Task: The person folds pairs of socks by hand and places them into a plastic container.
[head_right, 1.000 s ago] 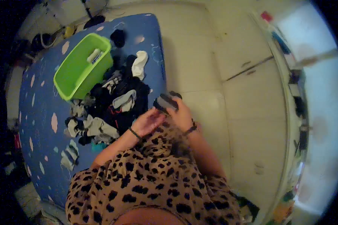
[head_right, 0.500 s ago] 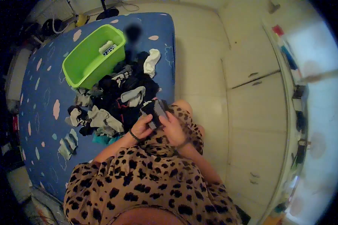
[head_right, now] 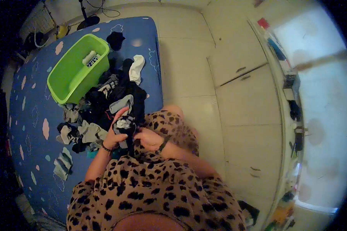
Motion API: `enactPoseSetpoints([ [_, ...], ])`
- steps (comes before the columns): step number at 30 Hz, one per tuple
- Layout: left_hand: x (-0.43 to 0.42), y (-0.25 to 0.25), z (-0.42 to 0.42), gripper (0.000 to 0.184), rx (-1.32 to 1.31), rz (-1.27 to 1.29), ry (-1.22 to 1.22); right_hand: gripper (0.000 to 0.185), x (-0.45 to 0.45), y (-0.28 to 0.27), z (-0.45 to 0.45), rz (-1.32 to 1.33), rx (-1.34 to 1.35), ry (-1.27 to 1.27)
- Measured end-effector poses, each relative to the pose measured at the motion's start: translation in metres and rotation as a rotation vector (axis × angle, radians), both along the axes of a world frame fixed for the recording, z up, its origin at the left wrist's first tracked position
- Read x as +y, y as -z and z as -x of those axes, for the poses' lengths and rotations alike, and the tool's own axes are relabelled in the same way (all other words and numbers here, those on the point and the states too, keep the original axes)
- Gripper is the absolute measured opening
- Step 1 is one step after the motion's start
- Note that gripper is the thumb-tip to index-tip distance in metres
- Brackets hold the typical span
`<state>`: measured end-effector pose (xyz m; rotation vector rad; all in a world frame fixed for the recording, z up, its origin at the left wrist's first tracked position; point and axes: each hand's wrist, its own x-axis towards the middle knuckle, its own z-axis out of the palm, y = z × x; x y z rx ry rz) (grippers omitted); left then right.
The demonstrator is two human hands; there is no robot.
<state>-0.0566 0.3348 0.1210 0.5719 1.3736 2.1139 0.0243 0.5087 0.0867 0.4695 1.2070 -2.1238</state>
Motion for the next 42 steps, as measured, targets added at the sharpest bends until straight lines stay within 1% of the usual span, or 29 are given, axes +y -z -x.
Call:
enactPoseSetpoints([
  [1, -0.002, -0.003, 0.001, 0.094, 0.001, 0.0, 0.0, 0.021, -0.004, -0.001, 0.001, 0.001, -0.007, 0.004],
  [3, -0.017, -0.017, 0.0, 0.08, -0.009, 0.132, -0.111, 0.02, -0.016, -0.018, 0.003, -0.089, 0.003, 0.033],
  [4, -0.025, -0.026, 0.008, 0.071, 0.134, 0.159, -0.228, 0.019, -0.023, -0.031, 0.008, -0.177, 0.023, 0.049],
  [5, -0.039, -0.04, 0.016, 0.073, 0.166, 0.166, -0.291, 0.019, -0.024, -0.034, 0.008, -0.162, 0.032, 0.02],
  [6, -0.057, -0.053, 0.029, 0.073, 0.296, 0.233, -0.414, 0.019, -0.02, -0.038, 0.008, -0.135, 0.03, 0.057],
  [7, -0.08, -0.067, 0.044, 0.073, 0.431, 0.311, -0.555, 0.02, -0.017, -0.041, 0.01, -0.103, 0.035, 0.074],
  [9, -0.123, -0.095, 0.071, 0.073, 0.506, 0.412, -0.898, 0.021, 0.002, -0.023, 0.005, -0.153, 0.099, 0.007],
  [11, -0.168, -0.119, 0.105, 0.073, 0.562, 0.427, -1.071, 0.022, 0.013, -0.012, -0.006, -0.234, 0.131, 0.028],
  [13, -0.202, -0.143, 0.138, 0.07, 0.594, 0.739, -1.11, 0.02, 0.022, -0.008, -0.013, -0.346, 0.222, -0.035],
  [14, -0.212, -0.145, 0.161, 0.069, 0.614, 0.842, -1.047, 0.02, 0.025, -0.006, -0.016, -0.344, 0.228, -0.062],
  [15, -0.218, -0.139, 0.181, 0.068, 0.634, 0.94, -0.975, 0.019, 0.027, -0.001, -0.019, -0.447, 0.352, -0.099],
  [17, -0.203, -0.139, 0.208, 0.071, 0.632, 1.074, -0.688, 0.018, 0.028, -0.003, -0.013, -0.547, 0.492, -0.139],
  [19, -0.185, -0.096, 0.245, 0.08, 0.558, 1.039, -0.303, 0.018, 0.023, -0.01, -0.007, -0.222, 0.079, 0.031],
  [21, -0.165, -0.058, 0.275, 0.088, 0.63, 1.323, -0.126, 0.018, 0.005, -0.032, 0.002, -0.251, 0.151, 0.015],
  [23, -0.159, -0.036, 0.298, 0.092, 0.464, 1.541, 0.023, 0.018, 0.001, -0.033, 0.009, -0.46, 0.173, -0.171],
  [24, -0.159, -0.019, 0.313, 0.092, 0.468, 1.534, 0.01, 0.017, 0.004, -0.022, 0.003, -0.448, 0.175, -0.12],
  [25, -0.161, 0.002, 0.329, 0.093, 0.38, 1.623, 0.115, 0.017, 0.007, -0.017, -0.002, -0.456, 0.183, -0.126],
  [26, -0.164, 0.011, 0.338, 0.094, 0.282, 1.709, 0.223, 0.019, 0.01, -0.015, -0.005, -0.342, 0.191, -0.057],
  [27, -0.167, 0.013, 0.341, 0.094, 0.272, 1.709, 0.216, 0.023, 0.007, -0.016, -0.002, -0.223, 0.193, 0.011],
  [28, -0.17, 0.014, 0.342, 0.096, 0.287, 1.676, 0.146, 0.023, 0.004, -0.019, -0.002, -0.232, 0.151, 0.076],
  [30, -0.174, 0.027, 0.34, 0.098, 0.27, 1.66, 0.083, 0.023, 0.007, -0.017, 0.003, -0.262, 0.058, 0.047],
  [32, -0.168, 0.027, 0.331, 0.074, 0.494, 1.796, 0.08, 0.022, 0.004, -0.017, 0.005, -0.296, -0.027, 0.015],
  [34, -0.15, 0.044, 0.319, 0.042, 0.56, 1.877, -0.037, 0.014, -0.001, -0.016, 0.01, -0.32, 0.041, -0.025],
  [36, -0.157, 0.082, 0.308, 0.031, 1.228, 1.797, -0.226, 0.014, 0.006, -0.009, 0.007, -0.272, 0.022, -0.056],
  [37, -0.154, 0.098, 0.312, 0.027, 1.383, 2.043, -0.19, 0.014, 0.007, -0.007, 0.007, -0.237, 0.007, -0.038],
  [38, -0.143, 0.082, 0.315, 0.034, 0.938, 2.126, -0.029, 0.014, 0.003, -0.01, 0.01, -0.232, 0.006, -0.07],
  [39, -0.142, 0.078, 0.323, 0.034, 0.911, 2.137, -0.036, 0.014, 0.0, -0.019, 0.012, -0.267, -0.014, -0.065],
  [41, -0.147, 0.072, 0.344, 0.052, 0.191, 1.992, 0.082, 0.013, -0.001, -0.023, 0.015, -0.305, -0.034, -0.059],
  [42, -0.149, 0.045, 0.327, 0.073, 0.323, 1.944, 0.008, 0.013, 0.001, -0.02, 0.015, -0.354, 0.042, -0.068],
])
